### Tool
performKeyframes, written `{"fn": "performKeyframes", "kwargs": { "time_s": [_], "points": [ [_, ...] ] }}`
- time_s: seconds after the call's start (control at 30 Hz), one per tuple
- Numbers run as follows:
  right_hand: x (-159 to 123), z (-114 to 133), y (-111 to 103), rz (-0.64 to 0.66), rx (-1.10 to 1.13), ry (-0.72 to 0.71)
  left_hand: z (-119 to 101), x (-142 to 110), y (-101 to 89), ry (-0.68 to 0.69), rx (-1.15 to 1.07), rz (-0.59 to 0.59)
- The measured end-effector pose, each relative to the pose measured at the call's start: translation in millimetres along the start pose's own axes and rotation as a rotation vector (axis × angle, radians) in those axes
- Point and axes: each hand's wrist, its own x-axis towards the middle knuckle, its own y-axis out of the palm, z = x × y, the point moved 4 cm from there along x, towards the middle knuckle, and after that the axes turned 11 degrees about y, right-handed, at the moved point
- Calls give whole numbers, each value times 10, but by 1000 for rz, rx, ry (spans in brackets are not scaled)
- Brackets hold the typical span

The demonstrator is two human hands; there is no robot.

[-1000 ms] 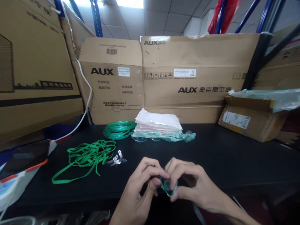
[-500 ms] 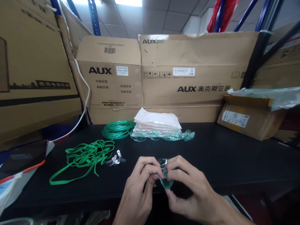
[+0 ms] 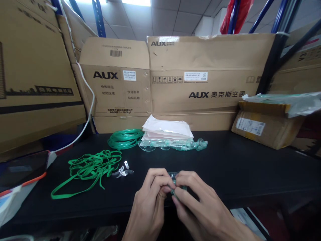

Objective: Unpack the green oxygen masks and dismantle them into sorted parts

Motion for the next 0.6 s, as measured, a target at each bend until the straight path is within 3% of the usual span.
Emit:
{"fn": "performKeyframes", "kwargs": {
  "time_s": [0.6],
  "points": [
    [-8,-67,11,242,97,74,44,-11,-24,-54,-34,26]
  ]
}}
